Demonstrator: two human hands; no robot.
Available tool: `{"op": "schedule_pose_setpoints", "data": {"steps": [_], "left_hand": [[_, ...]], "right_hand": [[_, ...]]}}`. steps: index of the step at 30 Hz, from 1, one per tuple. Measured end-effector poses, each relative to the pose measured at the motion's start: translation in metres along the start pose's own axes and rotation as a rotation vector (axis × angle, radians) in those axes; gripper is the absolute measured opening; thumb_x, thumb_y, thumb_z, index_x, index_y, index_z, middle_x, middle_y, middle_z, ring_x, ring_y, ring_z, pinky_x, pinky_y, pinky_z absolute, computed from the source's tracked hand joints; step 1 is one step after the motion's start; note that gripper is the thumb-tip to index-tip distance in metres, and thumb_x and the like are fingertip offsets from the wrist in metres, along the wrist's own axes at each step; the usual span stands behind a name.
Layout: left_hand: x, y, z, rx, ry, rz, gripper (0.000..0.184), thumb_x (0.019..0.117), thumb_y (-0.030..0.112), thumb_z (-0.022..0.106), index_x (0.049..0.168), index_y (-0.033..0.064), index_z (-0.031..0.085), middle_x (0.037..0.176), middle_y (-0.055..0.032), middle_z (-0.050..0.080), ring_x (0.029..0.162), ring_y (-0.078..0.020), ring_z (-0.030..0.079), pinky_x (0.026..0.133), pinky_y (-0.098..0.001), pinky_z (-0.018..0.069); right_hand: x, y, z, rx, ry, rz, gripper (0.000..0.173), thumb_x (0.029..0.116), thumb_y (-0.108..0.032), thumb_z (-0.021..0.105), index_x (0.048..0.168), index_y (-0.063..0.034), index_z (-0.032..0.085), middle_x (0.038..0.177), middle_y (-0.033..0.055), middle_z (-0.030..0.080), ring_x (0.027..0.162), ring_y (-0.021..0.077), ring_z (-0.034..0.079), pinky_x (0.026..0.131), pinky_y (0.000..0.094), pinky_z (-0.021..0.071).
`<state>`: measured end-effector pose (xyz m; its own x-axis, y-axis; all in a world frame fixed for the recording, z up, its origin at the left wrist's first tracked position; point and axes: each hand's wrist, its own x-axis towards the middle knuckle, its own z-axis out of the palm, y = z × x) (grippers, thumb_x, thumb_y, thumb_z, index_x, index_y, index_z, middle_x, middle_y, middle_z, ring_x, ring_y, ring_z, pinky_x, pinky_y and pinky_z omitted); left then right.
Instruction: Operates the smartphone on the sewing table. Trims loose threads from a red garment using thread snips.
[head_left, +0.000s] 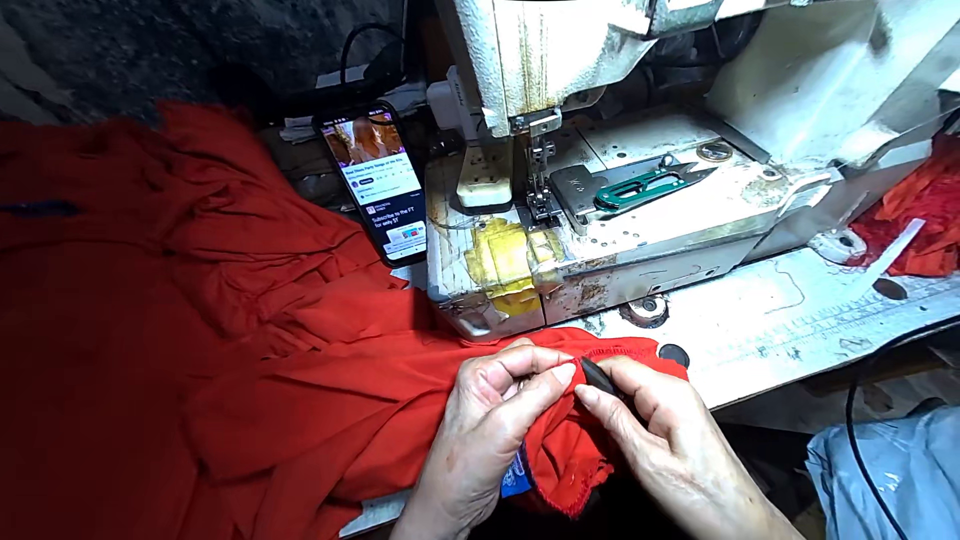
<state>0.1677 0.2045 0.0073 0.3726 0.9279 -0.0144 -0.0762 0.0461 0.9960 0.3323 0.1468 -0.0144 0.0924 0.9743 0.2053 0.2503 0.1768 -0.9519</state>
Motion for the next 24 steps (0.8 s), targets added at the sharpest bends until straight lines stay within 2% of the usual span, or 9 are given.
{"op": "schedule_pose_setpoints", "data": {"steps": [4,6,8,11,13,16,18,22,24], "left_hand": [[0.0,-0.001,-0.001,-0.042,0.006,-0.011,0.011,0.0906,0.007,0.068,0.091,0.0051,0.079,0.081,-0.0094,0.073,0.071,-0.0097,0.068,0.064,-0.0203,0.0564],[-0.001,0.002,0.001,-0.035,0.033,-0.042,0.012,0.0902,0.006,0.067,0.091,0.0056,0.079,0.079,-0.0085,0.073,0.07,-0.0092,0.068,0.064,-0.0203,0.0563],[-0.001,0.004,0.002,-0.028,0.03,-0.059,0.012,0.0906,0.005,0.067,0.091,0.0056,0.078,0.079,-0.0086,0.073,0.071,-0.0099,0.068,0.065,-0.0214,0.0565],[-0.003,0.003,0.001,-0.039,0.014,-0.034,0.007,0.088,0.005,0.07,0.084,0.0068,0.075,0.077,-0.002,0.072,0.072,-0.0049,0.069,0.068,-0.0193,0.0579],[-0.004,0.003,0.002,-0.042,0.022,-0.036,0.008,0.0871,0.005,0.07,0.081,0.0079,0.073,0.075,0.0006,0.071,0.071,-0.0037,0.068,0.067,-0.0187,0.0572],[-0.004,0.003,0.003,-0.068,0.04,-0.012,0.009,0.0885,0.004,0.068,0.089,0.0026,0.078,0.079,-0.0102,0.073,0.073,-0.0105,0.07,0.067,-0.0219,0.0588],[-0.003,0.003,0.004,-0.064,0.046,-0.003,0.009,0.0887,0.004,0.068,0.09,0.0024,0.077,0.079,-0.0114,0.073,0.072,-0.011,0.07,0.067,-0.0216,0.0588],[-0.004,0.002,0.004,-0.063,0.034,0.009,0.008,0.0891,0.004,0.069,0.089,0.0021,0.077,0.079,-0.0104,0.073,0.073,-0.0104,0.07,0.067,-0.0214,0.0585],[-0.005,0.005,0.005,-0.017,0.032,-0.025,0.01,0.0888,0.003,0.067,0.084,0.0066,0.076,0.075,-0.003,0.071,0.069,-0.0054,0.067,0.064,-0.0183,0.056]], "right_hand": [[0.0,0.001,-0.01,0.286,0.021,0.14,0.021,0.1056,-0.021,0.054,0.097,-0.0107,0.07,0.06,-0.0035,0.051,0.044,0.0026,0.042,0.039,0.0176,0.0362],[-0.003,0.001,-0.012,0.152,0.068,0.095,0.015,0.1019,-0.022,0.06,0.101,-0.0131,0.072,0.063,-0.0045,0.057,0.046,0.002,0.048,0.042,0.017,0.0403],[-0.006,0.0,-0.011,-0.012,0.077,0.015,0.013,0.0971,-0.024,0.064,0.096,-0.0129,0.071,0.064,-0.0095,0.057,0.052,-0.0042,0.049,0.048,0.0122,0.0409],[-0.008,-0.007,-0.01,-0.096,0.038,-0.026,0.018,0.099,-0.023,0.062,0.091,-0.0083,0.069,0.065,-0.01,0.054,0.057,-0.0076,0.047,0.055,0.0109,0.0409],[-0.005,-0.008,-0.008,-0.12,0.024,-0.009,0.02,0.0982,-0.025,0.062,0.087,-0.0097,0.067,0.064,-0.011,0.051,0.057,-0.0083,0.045,0.055,0.0111,0.0386],[-0.004,-0.008,-0.008,-0.145,0.012,0.019,0.02,0.098,-0.026,0.063,0.088,-0.0096,0.068,0.063,-0.0101,0.051,0.056,-0.0068,0.044,0.054,0.0128,0.0376],[-0.005,-0.012,-0.008,-0.161,0.009,0.043,0.02,0.0982,-0.026,0.062,0.089,-0.01,0.069,0.063,-0.01,0.051,0.056,-0.0062,0.044,0.054,0.0134,0.0376],[-0.006,-0.014,-0.008,-0.147,0.011,0.059,0.018,0.0983,-0.025,0.062,0.09,-0.0099,0.069,0.065,-0.0099,0.053,0.058,-0.0068,0.047,0.056,0.0126,0.0403],[-0.004,-0.011,-0.004,-0.121,0.033,0.036,0.018,0.0986,-0.024,0.062,0.089,-0.01,0.068,0.064,-0.0112,0.05,0.057,-0.0073,0.044,0.056,0.0116,0.0385]]}}
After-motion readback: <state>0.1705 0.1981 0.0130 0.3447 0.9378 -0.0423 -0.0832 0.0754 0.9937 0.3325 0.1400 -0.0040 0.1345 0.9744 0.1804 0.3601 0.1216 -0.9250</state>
